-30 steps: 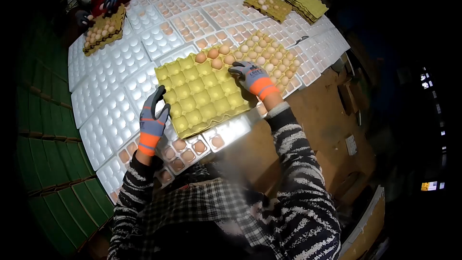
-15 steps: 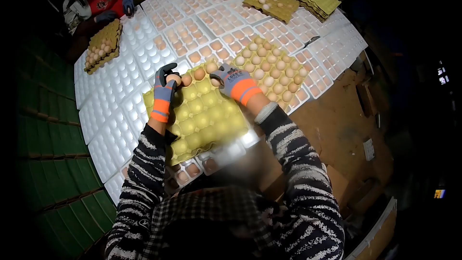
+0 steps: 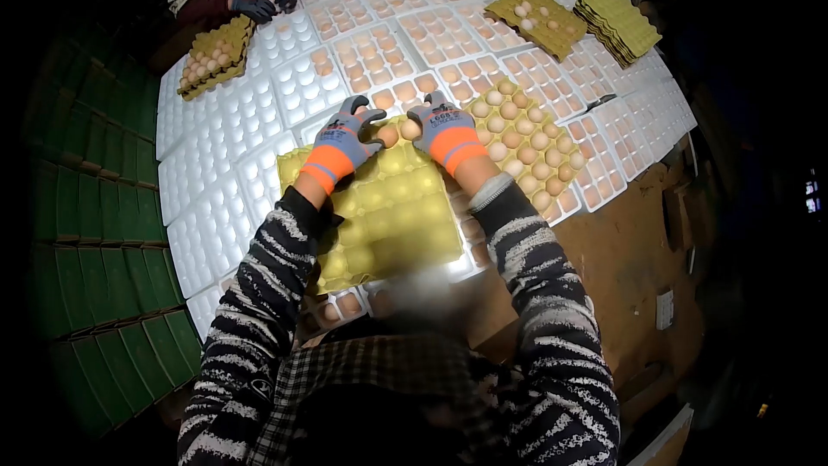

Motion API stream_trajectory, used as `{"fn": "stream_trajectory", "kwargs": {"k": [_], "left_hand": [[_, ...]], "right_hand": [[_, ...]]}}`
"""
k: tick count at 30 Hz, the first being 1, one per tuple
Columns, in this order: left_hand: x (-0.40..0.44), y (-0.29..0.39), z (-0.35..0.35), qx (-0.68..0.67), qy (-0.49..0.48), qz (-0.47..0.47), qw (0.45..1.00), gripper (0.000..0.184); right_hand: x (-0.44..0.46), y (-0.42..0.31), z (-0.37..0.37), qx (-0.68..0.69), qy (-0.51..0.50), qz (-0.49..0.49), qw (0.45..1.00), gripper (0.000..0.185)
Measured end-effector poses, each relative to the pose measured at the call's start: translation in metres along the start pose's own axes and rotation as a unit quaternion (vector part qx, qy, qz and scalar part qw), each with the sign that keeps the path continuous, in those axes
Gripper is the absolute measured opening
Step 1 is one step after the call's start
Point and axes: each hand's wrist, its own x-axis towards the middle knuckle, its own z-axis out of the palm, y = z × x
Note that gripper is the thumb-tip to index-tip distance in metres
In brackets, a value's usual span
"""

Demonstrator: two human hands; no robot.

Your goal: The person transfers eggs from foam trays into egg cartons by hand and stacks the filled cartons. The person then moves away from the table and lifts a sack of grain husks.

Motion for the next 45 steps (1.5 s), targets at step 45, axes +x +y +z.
{"fn": "stream_trajectory", "kwargs": {"k": [45], "left_hand": [[-0.523,-0.428,0.012,-0.03,0.165,-0.303,0.938,0.047]], "right_hand": [[-0.14,-0.529,0.25,0.324,-0.007,-0.412,0.851,0.049]]}}
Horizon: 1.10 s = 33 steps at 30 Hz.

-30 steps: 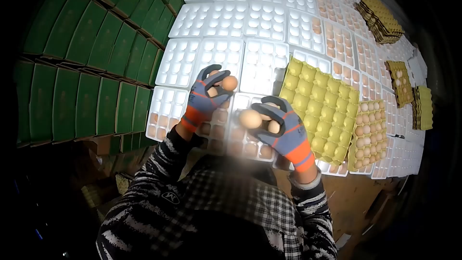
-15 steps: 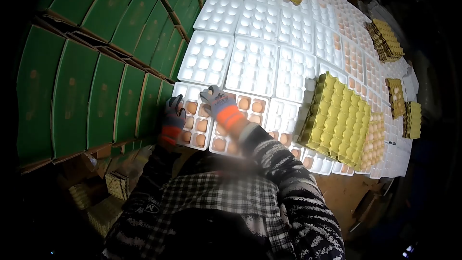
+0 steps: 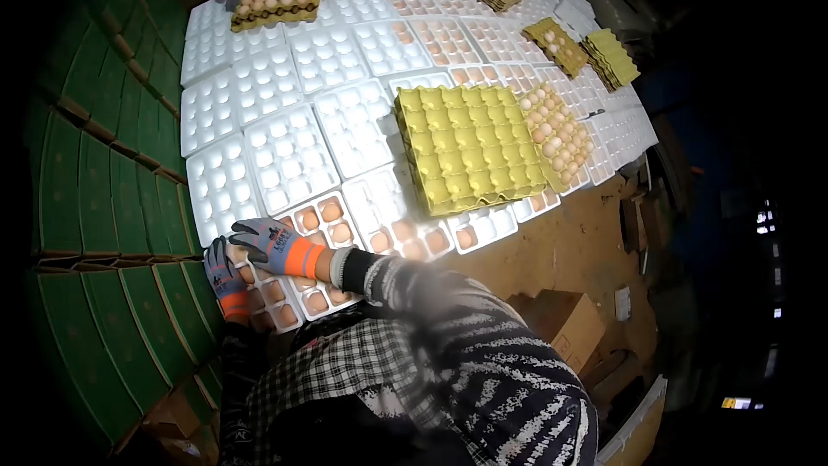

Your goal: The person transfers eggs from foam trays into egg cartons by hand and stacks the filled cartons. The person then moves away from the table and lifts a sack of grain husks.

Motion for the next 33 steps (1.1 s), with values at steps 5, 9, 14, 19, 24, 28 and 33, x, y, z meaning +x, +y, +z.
{"fn": "stream_trajectory", "kwargs": {"k": [5,9,14,19,24,28,33], "left_hand": [[-0.015,0.008,-0.006,0.053,0.103,0.08,0.99,0.046],[-0.007,-0.01,0.002,0.077,0.094,0.077,0.99,0.04],[0.01,-0.012,-0.005,-0.058,0.039,0.0,0.998,0.045],[0.009,0.089,0.001,-0.218,0.103,0.085,0.967,0.05],[-0.02,0.271,0.029,-0.186,0.007,0.133,0.973,0.051],[-0.031,0.353,0.069,-0.216,-0.05,0.192,0.956,0.053],[-0.042,0.418,0.08,-0.197,-0.09,0.209,0.954,0.052]], "right_hand": [[-0.084,-0.018,-0.167,-0.373,0.169,0.186,0.893,0.081],[-0.141,0.008,-0.224,-0.442,0.014,0.448,0.777,0.078],[-0.163,-0.034,-0.292,-0.419,0.088,0.367,0.826,0.042],[-0.259,-0.08,-0.417,-0.407,0.243,0.263,0.84,0.043],[-0.359,-0.043,-0.518,-0.508,0.307,0.314,0.741,0.05],[-0.446,0.054,-0.588,-0.567,0.303,0.393,0.658,0.047],[-0.561,0.209,-0.654,-0.6,0.175,0.473,0.622,0.056]]}}
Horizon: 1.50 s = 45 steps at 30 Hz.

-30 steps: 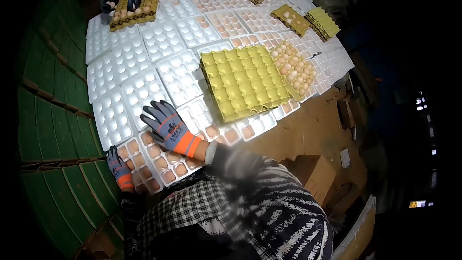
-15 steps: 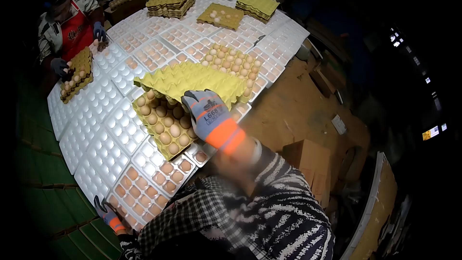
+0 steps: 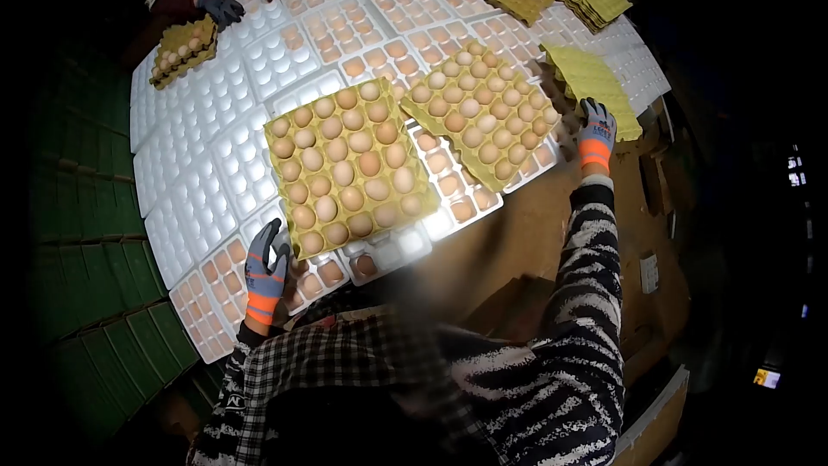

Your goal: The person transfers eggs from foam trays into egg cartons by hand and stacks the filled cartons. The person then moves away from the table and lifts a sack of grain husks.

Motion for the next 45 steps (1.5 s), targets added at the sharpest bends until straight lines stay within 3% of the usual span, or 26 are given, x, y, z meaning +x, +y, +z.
{"fn": "stream_trajectory", "kwargs": {"k": [2,3,5,6,8,9,10,15,16,18,19,20,23,24,26,27,30,32,34,35,36,38,39,40,42,45], "left_hand": [[0.006,0.02,0.002,-0.014,-0.026,-0.002,1.0,0.052],[0.016,0.03,0.0,0.057,-0.066,0.025,0.996,0.055],[0.021,0.032,0.007,0.149,-0.098,0.083,0.981,0.056],[0.022,0.032,0.012,0.18,-0.105,0.104,0.973,0.056],[0.023,0.028,0.017,0.206,-0.082,0.115,0.968,0.053],[0.025,0.026,0.017,0.204,-0.084,0.117,0.968,0.052],[0.026,0.025,0.016,0.202,-0.086,0.119,0.968,0.052],[0.025,0.01,0.008,0.118,-0.127,0.039,0.984,0.051],[0.022,0.004,0.009,-0.024,-0.095,-0.017,0.995,0.051],[0.016,-0.008,0.007,-0.303,-0.03,-0.126,0.944,0.052],[0.019,-0.014,-0.007,-0.367,-0.034,-0.11,0.923,0.054],[0.024,-0.021,-0.014,-0.398,-0.04,-0.12,0.909,0.052],[0.047,-0.01,-0.017,-0.087,-0.067,-0.008,0.994,0.057],[0.052,-0.013,-0.004,-0.025,-0.081,0.037,0.996,0.063],[0.057,-0.004,0.012,0.161,-0.117,0.047,0.979,0.064],[0.064,0.004,0.013,0.177,-0.126,0.043,0.975,0.065],[0.071,0.007,-0.001,0.061,-0.172,-0.011,0.983,0.061],[0.066,-0.014,-0.001,-0.101,-0.071,-0.029,0.992,0.061],[0.076,-0.025,-0.01,-0.227,0.002,-0.023,0.974,0.062],[0.082,-0.029,-0.015,-0.166,-0.019,0.001,0.986,0.064],[0.087,-0.03,-0.014,-0.056,-0.035,0.024,0.998,0.063],[0.094,-0.021,-0.002,0.167,-0.071,0.068,0.981,0.061],[0.1,-0.005,-0.004,0.205,-0.144,0.015,0.968,0.058],[0.109,-0.002,0.004,0.302,-0.167,0.041,0.938,0.059],[0.109,-0.007,0.006,0.247,-0.135,0.029,0.959,0.056],[0.097,-0.031,-0.01,-0.016,-0.047,-0.027,0.998,0.051]], "right_hand": [[0.004,-0.014,0.026,0.129,0.012,0.085,0.988,0.058],[0.006,-0.036,0.021,0.138,0.081,0.055,0.986,0.061],[0.0,-0.114,-0.017,0.371,0.094,-0.022,0.924,0.06],[-0.017,-0.17,-0.059,0.493,0.061,-0.064,0.866,0.057],[-0.059,-0.26,-0.129,0.629,-0.168,-0.138,0.747,0.05],[-0.077,-0.294,-0.147,0.499,-0.132,-0.321,0.794,0.048],[-0.099,-0.325,-0.153,0.483,-0.152,-0.41,0.759,0.048],[-0.155,-0.394,-0.152,0.248,-0.146,-0.512,0.81,0.043],[-0.152,-0.391,-0.158,0.318,-0.159,-0.481,0.802,0.042],[-0.137,-0.373,-0.175,0.452,-0.184,-0.411,0.77,0.038],[-0.133,-0.367,-0.181,0.57,-0.346,-0.256,0.7,0.035],[-0.126,-0.361,-0.183,0.621,-0.351,-0.207,0.669,0.038],[-0.119,-0.368,-0.172,0.739,-0.348,-0.113,0.565,0.045],[-0.112,-0.381,-0.178,0.626,-0.212,-0.297,0.689,0.047],[-0.131,-0.412,-0.182,0.384,-0.279,-0.289,0.831,0.049],[-0.148,-0.425,-0.168,0.25,-0.18,-0.325,0.894,0.053],[-0.145,-0.434,-0.176,0.228,-0.179,-0.316,0.903,0.054],[-0.132,-0.419,-0.186,0.396,-0.248,-0.257,0.846,0.055],[-0.129,-0.402,-0.175,0.586,-0.232,-0.162,0.759,0.055],[-0.125,-0.398,-0.174,0.634,-0.238,-0.105,0.729,0.053],[-0.119,-0.4,-0.191,0.741,-0.243,-0.08,0.62,0.052],[-0.104,-0.406,-0.177,0.699,-0.281,-0.16,0.638,0.053],[-0.094,-0.414,-0.173,0.592,-0.231,-0.295,0.714,0.053],[-0.097,-0.428,-0.192,0.456,-0.257,-0.259,0.812,0.045],[-0.101,-0.459,-0.19,0.176,-0.236,-0.282,0.913,0.035],[-0.106,-0.482,-0.197,0.045,-0.224,-0.297,0.927,0.028]]}}
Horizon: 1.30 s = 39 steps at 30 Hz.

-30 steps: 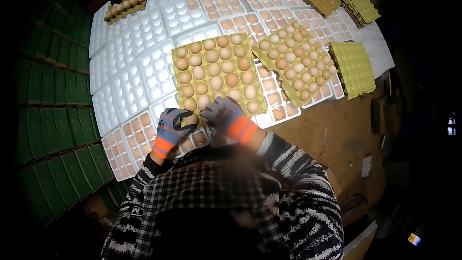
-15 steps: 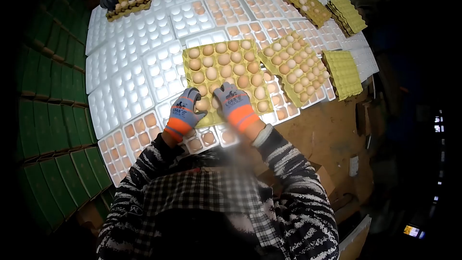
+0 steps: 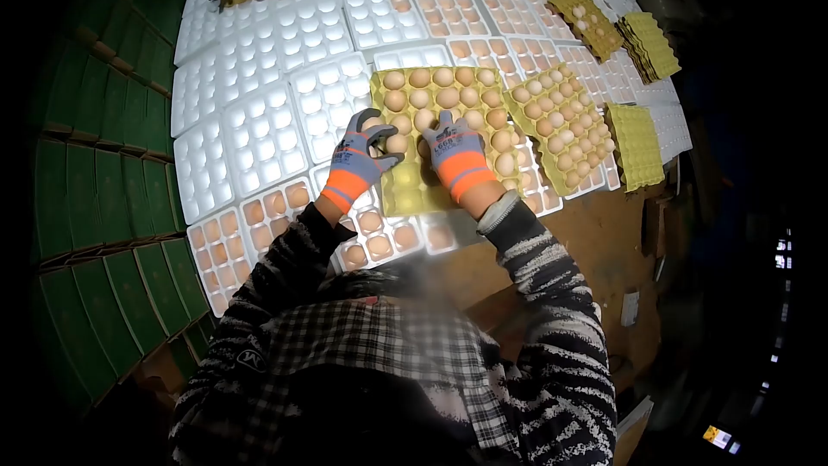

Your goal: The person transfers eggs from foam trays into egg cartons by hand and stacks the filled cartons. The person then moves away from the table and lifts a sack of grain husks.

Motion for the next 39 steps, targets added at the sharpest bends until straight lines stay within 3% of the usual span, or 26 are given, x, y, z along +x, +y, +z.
{"fn": "stream_trajectory", "kwargs": {"k": [1,3,5,6,7,8,9,11,13,15,16,18,20,21,24,25,27,28,29,31,33,34,35,37,39], "left_hand": [[-0.009,-0.008,-0.012,-0.093,0.033,-0.01,0.995,0.048],[-0.028,-0.045,-0.034,-0.092,0.065,0.013,0.994,0.052],[-0.054,-0.07,-0.05,-0.119,0.069,-0.039,0.99,0.05],[-0.066,-0.089,-0.045,-0.264,0.071,-0.048,0.961,0.049],[-0.074,-0.096,-0.051,-0.059,0.079,0.004,0.995,0.048],[-0.078,-0.106,-0.049,-0.02,0.059,-0.008,0.998,0.047],[-0.084,-0.116,-0.043,0.018,0.036,-0.022,0.999,0.045],[-0.088,-0.114,-0.039,0.019,0.065,-0.031,0.997,0.045],[-0.091,-0.11,-0.036,0.005,0.076,-0.014,0.997,0.046],[-0.097,-0.105,-0.036,-0.024,0.07,0.023,0.997,0.047],[-0.104,-0.11,-0.027,0.001,0.01,-0.004,1.0,0.058],[-0.113,-0.102,-0.022,0.059,-0.068,-0.036,0.995,0.064],[-0.115,-0.108,-0.018,0.023,-0.046,-0.067,0.996,0.067],[-0.11,-0.129,-0.007,0.024,0.06,0.019,0.998,0.065],[-0.088,-0.105,-0.034,-0.146,0.122,-0.037,0.981,0.06],[-0.072,-0.108,-0.035,-0.099,0.165,0.009,0.981,0.059],[-0.042,-0.105,-0.035,-0.05,0.188,-0.006,0.981,0.059],[-0.028,-0.104,-0.03,-0.111,0.187,0.005,0.976,0.059],[-0.017,-0.106,-0.028,-0.036,0.186,0.017,0.982,0.055],[0.001,-0.142,-0.01,-0.076,0.123,0.026,0.989,0.053],[0.012,-0.162,-0.003,0.009,0.103,-0.015,0.995,0.052],[0.012,-0.154,-0.01,-0.029,0.114,-0.009,0.993,0.052],[0.009,-0.146,-0.014,-0.128,0.122,-0.031,0.984,0.049],[0.01,-0.115,-0.029,-0.106,0.106,-0.024,0.988,0.046],[0.019,-0.084,-0.028,-0.058,0.068,0.063,0.994,0.046]], "right_hand": [[0.002,-0.002,0.007,-0.006,0.012,-0.009,1.0,0.028],[0.007,0.005,0.023,-0.019,0.038,-0.02,0.999,0.026],[0.0,0.013,0.002,0.056,0.012,-0.008,0.998,0.036],[-0.006,0.016,-0.009,0.109,0.008,0.01,0.994,0.04],[-0.008,0.015,-0.014,0.161,0.003,0.027,0.987,0.044],[-0.008,0.007,-0.014,0.181,0.01,0.041,0.983,0.053],[-0.013,-0.012,-0.016,0.202,0.046,0.004,0.978,0.05],[-0.013,-0.06,-0.024,0.191,0.038,-0.058,0.979,0.049],[0.005,-0.102,-0.016,0.125,-0.033,-0.097,0.987,0.044],[0.034,-0.134,0.031,0.013,-0.05,-0.126,0.991,0.04],[0.041,-0.142,0.045,-0.043,-0.058,-0.14,0.988,0.039],[0.031,-0.147,0.035,-0.001,-0.06,-0.153,0.986,0.038],[0.019,-0.153,0.051,-0.002,-0.031,-0.17,0.985,0.029],[0.015,-0.154,0.073,0.003,-0.041,-0.197,0.979,0.029],[-0.001,-0.15,0.08,0.032,-0.034,-0.229,0.972,0.028],[-0.006,-0.149,0.069,0.044,-0.025,-0.231,0.972,0.027],[0.006,-0.145,0.043,0.095,0.014,-0.185,0.978,0.025],[0.018,-0.145,0.023,0.124,0.013,-0.153,0.98,0.026],[0.03,-0.143,0.022,0.155,0.073,-0.133,0.976,0.029],[0.072,-0.137,0.049,0.175,0.094,-0.147,0.969,0.035],[0.081,-0.133,0.072,0.207,0.141,-0.168,0.953,0.04],[0.084,-0.127,0.067,0.173,0.034,-0.195,0.965,0.043],[0.08,-0.127,0.083,0.266,0.121,-0.164,0.942,0.042],[0.037,-0.101,0.012,0.342,0.141,-0.182,0.911,0.04],[0.038,-0.064,0.017,0.347,0.183,-0.143,0.909,0.039]]}}
